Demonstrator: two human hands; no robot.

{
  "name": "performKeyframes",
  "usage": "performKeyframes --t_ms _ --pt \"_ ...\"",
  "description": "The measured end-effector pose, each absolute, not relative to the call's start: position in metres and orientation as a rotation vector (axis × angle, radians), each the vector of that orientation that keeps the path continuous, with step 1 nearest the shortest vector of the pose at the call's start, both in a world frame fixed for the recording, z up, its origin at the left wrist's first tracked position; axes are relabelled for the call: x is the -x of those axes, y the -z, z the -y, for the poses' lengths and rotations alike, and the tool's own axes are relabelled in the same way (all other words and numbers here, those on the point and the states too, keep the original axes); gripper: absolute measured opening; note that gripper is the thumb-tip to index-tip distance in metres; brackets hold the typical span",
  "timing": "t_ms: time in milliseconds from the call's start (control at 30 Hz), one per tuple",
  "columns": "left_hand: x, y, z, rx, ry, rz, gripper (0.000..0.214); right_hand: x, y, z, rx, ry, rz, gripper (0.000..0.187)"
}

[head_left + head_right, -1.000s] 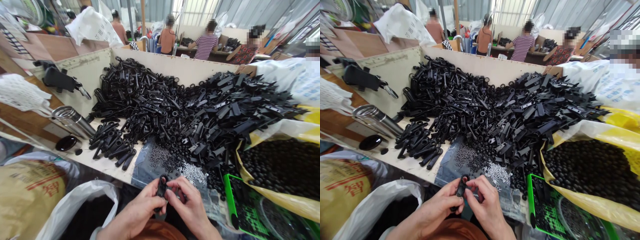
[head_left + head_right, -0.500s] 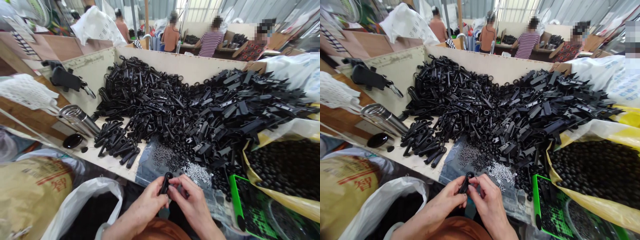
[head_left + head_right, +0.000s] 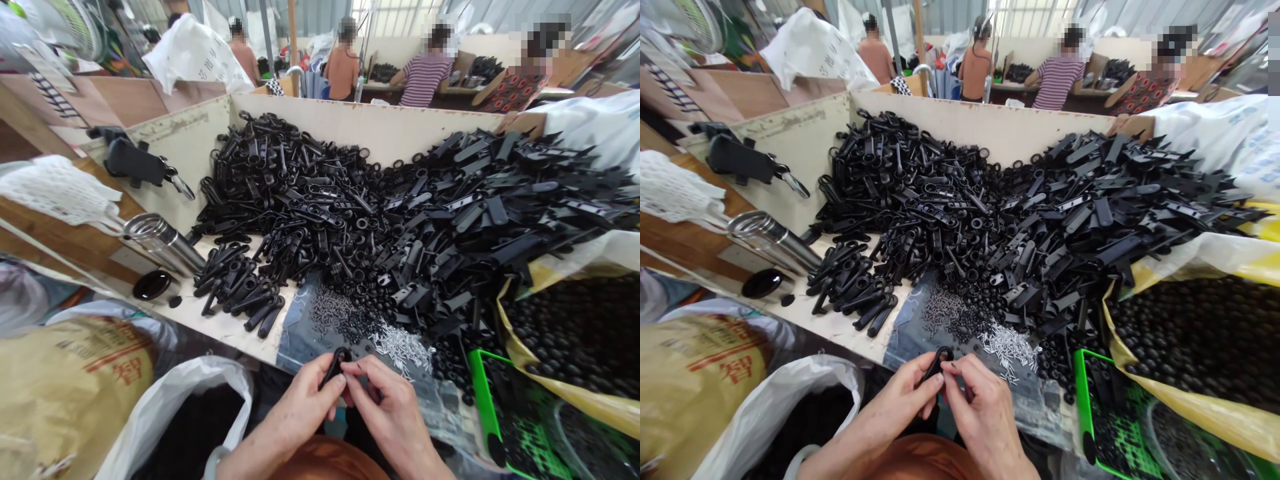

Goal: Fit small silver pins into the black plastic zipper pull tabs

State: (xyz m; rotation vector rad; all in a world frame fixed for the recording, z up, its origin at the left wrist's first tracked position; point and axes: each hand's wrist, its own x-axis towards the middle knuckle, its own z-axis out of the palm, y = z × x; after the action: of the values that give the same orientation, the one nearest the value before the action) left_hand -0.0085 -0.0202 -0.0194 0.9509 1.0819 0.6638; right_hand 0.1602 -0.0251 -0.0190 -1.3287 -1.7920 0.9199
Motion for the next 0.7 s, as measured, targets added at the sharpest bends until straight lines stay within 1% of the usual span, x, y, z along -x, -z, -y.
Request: performKeyframes --t_ms 167,267,400,533,633,700 --pt "0.012 0.038 0.021 -0.974 -0.67 -1.022 0.033 -0.166 0.011 0.021 1.308 -0.889 2.013 0.025" --pt "0.012 0.041 0.021 -0.964 -0.663 -1.071 0.036 -0.169 0.007 0.021 1.315 -0.844 2.188 0.029" --pt "0.014 0.042 0.02 -0.948 -0.664 -1.114 0.041 -0.174 0.003 0.022 1.301 -0.874 2.341 0.035" --pt "0.016 0.041 0.017 -0.978 -0.643 -1.104 0.049 -0.182 0.01 0.023 1.32 -0.704 2.345 0.047" --pt "0.017 0.045 0.016 -0.982 -0.629 -1.106 0.053 -0.186 0.014 0.026 1.434 -0.583 2.346 0.045" --pt "0.017 0.05 0.017 -0.979 -0.635 -1.107 0.053 -0.186 0.013 0.028 1.447 -0.663 2.309 0.041"
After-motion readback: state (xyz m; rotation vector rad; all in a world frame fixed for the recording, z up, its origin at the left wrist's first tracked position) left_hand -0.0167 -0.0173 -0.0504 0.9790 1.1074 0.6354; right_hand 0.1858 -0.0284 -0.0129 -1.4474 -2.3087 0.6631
